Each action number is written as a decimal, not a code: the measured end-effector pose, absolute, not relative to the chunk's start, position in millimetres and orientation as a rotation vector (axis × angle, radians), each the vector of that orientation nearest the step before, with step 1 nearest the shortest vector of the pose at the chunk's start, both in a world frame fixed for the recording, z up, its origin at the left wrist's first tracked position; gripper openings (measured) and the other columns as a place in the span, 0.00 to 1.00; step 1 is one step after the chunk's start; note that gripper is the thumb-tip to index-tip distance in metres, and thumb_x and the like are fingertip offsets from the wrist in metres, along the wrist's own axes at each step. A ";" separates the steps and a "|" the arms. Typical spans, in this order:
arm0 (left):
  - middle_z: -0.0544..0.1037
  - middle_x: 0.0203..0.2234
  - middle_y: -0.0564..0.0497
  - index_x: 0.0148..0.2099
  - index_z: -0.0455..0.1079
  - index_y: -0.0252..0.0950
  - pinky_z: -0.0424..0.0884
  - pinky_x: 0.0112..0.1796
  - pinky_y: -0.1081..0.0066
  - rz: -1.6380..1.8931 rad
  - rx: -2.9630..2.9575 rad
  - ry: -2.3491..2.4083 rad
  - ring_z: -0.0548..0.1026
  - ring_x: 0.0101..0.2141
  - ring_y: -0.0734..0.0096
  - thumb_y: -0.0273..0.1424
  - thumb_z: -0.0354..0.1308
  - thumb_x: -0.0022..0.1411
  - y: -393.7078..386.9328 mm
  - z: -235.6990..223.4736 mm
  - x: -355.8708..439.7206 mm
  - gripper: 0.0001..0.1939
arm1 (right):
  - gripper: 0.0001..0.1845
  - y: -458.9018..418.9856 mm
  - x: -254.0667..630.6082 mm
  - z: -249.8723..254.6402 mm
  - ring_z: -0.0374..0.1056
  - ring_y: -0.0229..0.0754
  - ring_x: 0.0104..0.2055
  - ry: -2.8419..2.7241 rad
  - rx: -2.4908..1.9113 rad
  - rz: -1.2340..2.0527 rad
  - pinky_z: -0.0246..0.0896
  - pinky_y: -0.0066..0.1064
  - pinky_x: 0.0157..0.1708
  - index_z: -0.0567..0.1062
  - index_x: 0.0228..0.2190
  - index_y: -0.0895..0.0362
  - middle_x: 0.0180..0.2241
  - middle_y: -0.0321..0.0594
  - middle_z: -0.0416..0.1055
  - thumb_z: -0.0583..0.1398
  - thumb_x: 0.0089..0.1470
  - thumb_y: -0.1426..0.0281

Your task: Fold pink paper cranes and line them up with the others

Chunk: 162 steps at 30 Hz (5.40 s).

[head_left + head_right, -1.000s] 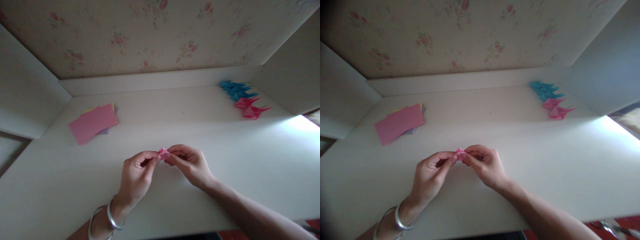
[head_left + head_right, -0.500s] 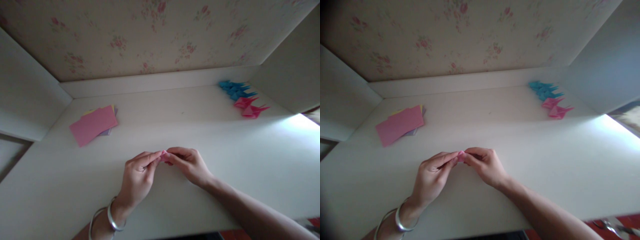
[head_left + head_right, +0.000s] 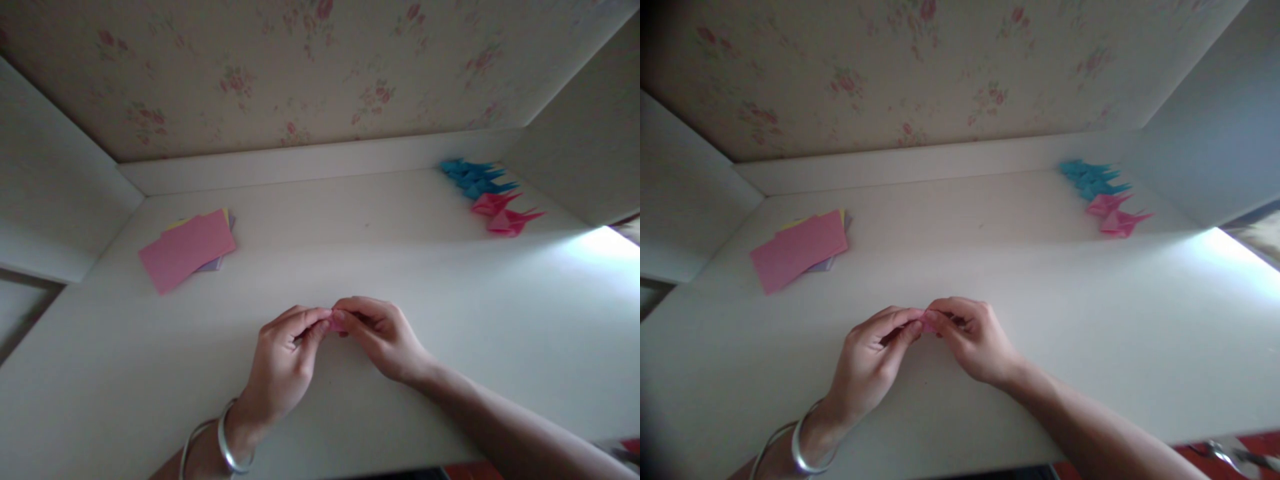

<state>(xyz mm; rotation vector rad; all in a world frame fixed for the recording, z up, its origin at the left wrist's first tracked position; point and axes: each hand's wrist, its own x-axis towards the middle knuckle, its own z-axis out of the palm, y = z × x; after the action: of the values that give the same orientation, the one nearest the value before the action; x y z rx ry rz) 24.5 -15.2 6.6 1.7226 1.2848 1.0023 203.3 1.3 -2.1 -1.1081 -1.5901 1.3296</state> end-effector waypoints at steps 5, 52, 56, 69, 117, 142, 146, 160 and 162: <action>0.81 0.37 0.49 0.47 0.74 0.38 0.74 0.39 0.73 0.999 1.752 1.299 0.79 0.37 0.69 0.31 0.57 0.67 -17.8 2.4 27.3 0.08 | 0.10 1.7 206.1 -5.3 0.70 0.39 0.32 -1.581 -1.124 1.252 0.64 0.28 0.33 0.79 0.32 0.58 0.29 0.40 0.77 0.59 0.61 0.68; 0.76 0.26 0.51 0.32 0.70 0.36 0.65 0.34 0.72 0.636 1.570 1.252 0.72 0.30 0.68 0.41 0.44 0.73 -19.9 18.1 29.4 0.21 | 0.18 3.3 207.4 1.5 0.62 0.33 0.23 -1.664 -1.137 1.424 0.56 0.23 0.22 0.77 0.32 0.59 0.22 0.35 0.67 0.56 0.64 0.59; 0.73 0.24 0.52 0.33 0.70 0.36 0.63 0.32 0.72 0.625 1.584 1.268 0.70 0.27 0.70 0.41 0.44 0.72 -18.8 18.9 30.1 0.22 | 0.20 3.7 207.0 0.9 0.62 0.33 0.22 -1.635 -1.153 1.473 0.57 0.24 0.21 0.77 0.31 0.59 0.21 0.35 0.68 0.56 0.63 0.57; 0.72 0.23 0.54 0.30 0.66 0.37 0.59 0.29 0.71 0.648 1.639 1.335 0.67 0.25 0.72 0.39 0.41 0.74 -18.6 14.7 28.9 0.21 | 0.20 1.5 207.1 -4.3 0.60 0.33 0.20 -1.570 -1.242 1.376 0.55 0.24 0.19 0.77 0.32 0.60 0.20 0.34 0.66 0.56 0.63 0.56; 0.64 0.22 0.56 0.32 0.58 0.40 0.61 0.29 0.70 0.721 1.703 1.306 0.64 0.23 0.71 0.33 0.38 0.74 -24.7 12.4 27.8 0.17 | 0.32 0.1 205.0 3.4 0.53 0.32 0.17 -1.436 -1.132 1.856 0.48 0.26 0.19 0.65 0.16 0.57 0.14 0.32 0.61 0.53 0.60 0.45; 0.69 0.22 0.55 0.30 0.63 0.38 0.62 0.29 0.72 0.778 1.679 1.316 0.67 0.25 0.73 0.37 0.41 0.74 -18.4 10.4 25.9 0.20 | 0.34 1.8 211.4 0.4 0.58 0.36 0.22 -1.472 -1.117 1.628 0.54 0.29 0.25 0.67 0.19 0.57 0.18 0.36 0.63 0.47 0.63 0.46; 0.76 0.28 0.51 0.36 0.68 0.37 0.64 0.28 0.73 0.814 1.717 1.327 0.71 0.27 0.71 0.37 0.44 0.73 -17.9 8.7 25.7 0.17 | 0.32 2.7 210.1 -1.2 0.59 0.35 0.22 -1.420 -1.120 1.620 0.54 0.29 0.25 0.69 0.21 0.57 0.19 0.36 0.65 0.47 0.64 0.47; 0.74 0.26 0.54 0.53 0.66 0.41 0.66 0.22 0.76 0.866 1.520 1.309 0.69 0.21 0.75 0.39 0.52 0.70 -22.1 6.2 26.0 0.13 | 0.11 2.4 206.7 1.6 0.61 0.31 0.20 -1.232 -1.082 1.533 0.54 0.25 0.19 0.70 0.38 0.55 0.28 0.33 0.69 0.58 0.62 0.60; 0.73 0.25 0.54 0.52 0.67 0.40 0.67 0.23 0.77 0.872 1.500 1.282 0.70 0.22 0.74 0.38 0.51 0.70 -21.9 7.3 25.9 0.13 | 0.09 1.5 206.8 1.5 0.61 0.32 0.19 -1.228 -1.095 1.523 0.53 0.24 0.19 0.69 0.38 0.54 0.22 0.30 0.67 0.57 0.62 0.61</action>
<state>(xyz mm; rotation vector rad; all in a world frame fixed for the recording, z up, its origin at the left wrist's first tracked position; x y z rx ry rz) 25.9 -21.9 7.3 1.4996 1.2818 0.8725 206.8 1.5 1.5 -1.0949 -1.2281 1.5233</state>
